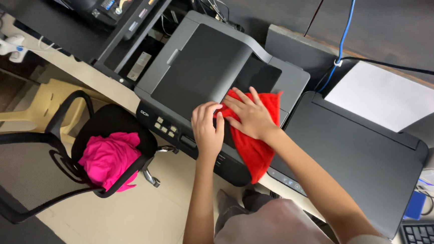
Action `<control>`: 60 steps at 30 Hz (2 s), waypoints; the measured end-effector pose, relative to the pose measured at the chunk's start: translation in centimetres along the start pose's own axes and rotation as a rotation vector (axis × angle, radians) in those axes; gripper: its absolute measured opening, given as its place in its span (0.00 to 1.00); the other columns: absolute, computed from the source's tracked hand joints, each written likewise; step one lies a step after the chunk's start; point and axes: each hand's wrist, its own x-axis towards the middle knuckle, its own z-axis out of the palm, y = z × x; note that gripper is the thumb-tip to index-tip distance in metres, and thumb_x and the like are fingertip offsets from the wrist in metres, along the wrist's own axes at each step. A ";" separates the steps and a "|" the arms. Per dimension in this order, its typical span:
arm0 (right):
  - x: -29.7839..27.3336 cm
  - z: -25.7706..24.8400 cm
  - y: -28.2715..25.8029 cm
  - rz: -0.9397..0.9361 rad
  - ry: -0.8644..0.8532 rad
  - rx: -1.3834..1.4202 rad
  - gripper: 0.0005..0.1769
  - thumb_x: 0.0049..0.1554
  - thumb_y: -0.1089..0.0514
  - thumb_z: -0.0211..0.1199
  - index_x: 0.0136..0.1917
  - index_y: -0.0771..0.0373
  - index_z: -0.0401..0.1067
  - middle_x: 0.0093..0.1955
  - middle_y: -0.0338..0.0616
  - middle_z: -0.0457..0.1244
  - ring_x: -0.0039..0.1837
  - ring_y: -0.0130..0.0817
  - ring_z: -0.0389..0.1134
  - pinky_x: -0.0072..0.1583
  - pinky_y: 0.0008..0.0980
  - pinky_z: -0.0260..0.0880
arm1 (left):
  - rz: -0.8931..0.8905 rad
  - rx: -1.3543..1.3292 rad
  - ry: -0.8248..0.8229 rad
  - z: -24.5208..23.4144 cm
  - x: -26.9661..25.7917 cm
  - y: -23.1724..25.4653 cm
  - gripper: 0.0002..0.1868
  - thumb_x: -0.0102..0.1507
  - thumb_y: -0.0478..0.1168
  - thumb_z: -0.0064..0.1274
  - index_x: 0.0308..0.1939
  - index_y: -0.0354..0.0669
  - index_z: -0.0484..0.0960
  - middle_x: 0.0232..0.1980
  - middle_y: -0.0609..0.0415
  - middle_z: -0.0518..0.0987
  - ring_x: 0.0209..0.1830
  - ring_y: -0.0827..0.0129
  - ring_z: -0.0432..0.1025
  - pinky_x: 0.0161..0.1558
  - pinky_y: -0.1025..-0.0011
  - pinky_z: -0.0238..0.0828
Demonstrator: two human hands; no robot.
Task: The person cleans two printers on a desk using a red cloth. They wipe the paper output tray, the top surface, and the sides of the first printer, then move to the second printer to wipe its top and sides. The person also wipes the power strip and cables behind the printers.
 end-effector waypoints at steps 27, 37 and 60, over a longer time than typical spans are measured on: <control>0.0 0.2 1.2 -0.076 0.053 0.055 0.28 0.65 0.48 0.49 0.75 0.60 0.63 0.79 0.43 0.55 0.84 0.44 0.44 0.79 0.57 0.26 | 0.019 0.045 -0.036 0.1 -0.1 -0.3 0.10 0.66 0.36 0.54 0.51 0.45 0.79 0.56 0.56 0.79 0.64 0.56 0.69 0.64 0.57 0.63; -7.1 -4.0 3.7 0.137 0.107 0.040 0.32 0.60 0.57 0.54 0.78 0.52 0.61 0.80 0.33 0.56 0.83 0.38 0.47 0.79 0.60 0.34 | 0.025 0.038 -0.053 -0.7 -0.3 -0.4 0.11 0.65 0.36 0.54 0.51 0.45 0.79 0.57 0.56 0.79 0.64 0.56 0.69 0.64 0.57 0.63; -4.8 -6.2 6.4 -0.084 0.282 0.285 0.22 0.46 0.77 0.55 0.52 0.65 0.77 0.68 0.49 0.66 0.76 0.51 0.62 0.77 0.46 0.58 | 0.027 0.049 -0.040 -0.2 -0.3 -0.5 0.11 0.65 0.37 0.55 0.51 0.48 0.80 0.56 0.58 0.79 0.64 0.58 0.69 0.64 0.58 0.63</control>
